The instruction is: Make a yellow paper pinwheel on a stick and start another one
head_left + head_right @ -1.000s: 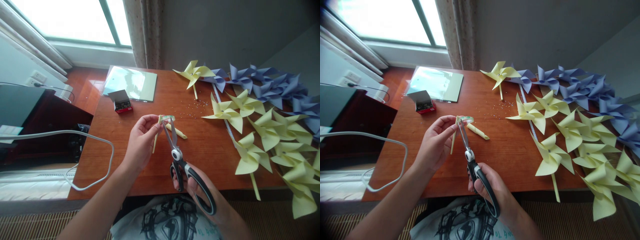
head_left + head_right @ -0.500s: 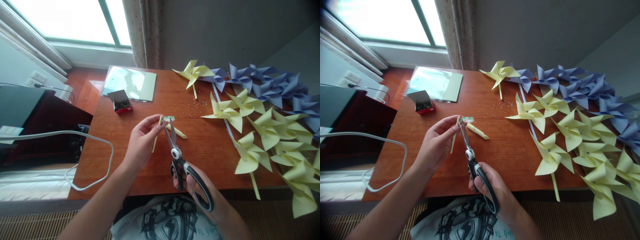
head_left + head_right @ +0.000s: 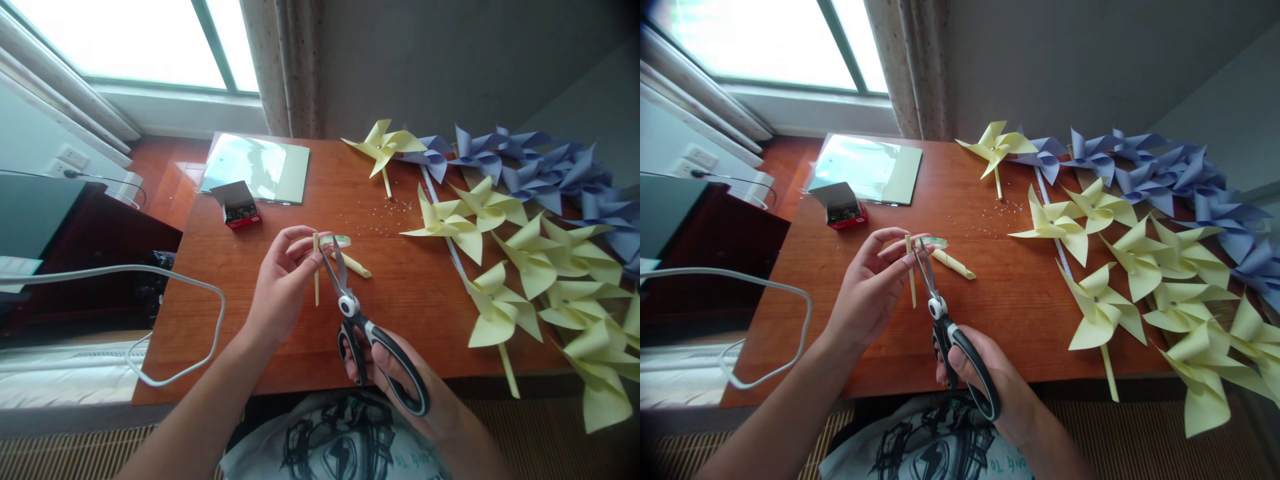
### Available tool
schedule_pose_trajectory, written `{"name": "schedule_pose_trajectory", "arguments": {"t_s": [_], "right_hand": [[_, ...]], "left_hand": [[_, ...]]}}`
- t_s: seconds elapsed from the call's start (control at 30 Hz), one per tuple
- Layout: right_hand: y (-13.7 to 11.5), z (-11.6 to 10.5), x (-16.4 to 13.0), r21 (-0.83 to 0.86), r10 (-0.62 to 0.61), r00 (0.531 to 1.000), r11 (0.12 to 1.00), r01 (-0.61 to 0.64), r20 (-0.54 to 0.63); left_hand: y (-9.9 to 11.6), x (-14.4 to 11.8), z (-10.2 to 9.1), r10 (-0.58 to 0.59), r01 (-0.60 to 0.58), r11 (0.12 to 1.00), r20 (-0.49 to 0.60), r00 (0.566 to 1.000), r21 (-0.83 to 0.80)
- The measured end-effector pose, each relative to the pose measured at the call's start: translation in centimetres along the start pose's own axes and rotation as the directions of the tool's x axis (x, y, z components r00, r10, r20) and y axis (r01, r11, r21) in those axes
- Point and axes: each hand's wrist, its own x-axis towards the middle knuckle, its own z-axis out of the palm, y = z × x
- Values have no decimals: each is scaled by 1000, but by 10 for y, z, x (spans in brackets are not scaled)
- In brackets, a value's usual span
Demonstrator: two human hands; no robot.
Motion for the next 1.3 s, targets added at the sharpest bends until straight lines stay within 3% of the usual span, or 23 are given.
{"name": "schedule_pose_trajectory", "arguments": {"t_s": [0.8,1.3], "right_hand": [[-4,16,25,155,-130,991,980,125,19],[-6,19,27,62,-130,991,990,128,38]], "left_hand": [[5,-7,2,-60,68,996,161,985,-50],[3,-6,1,-34,54,995,207,978,-89]]}}
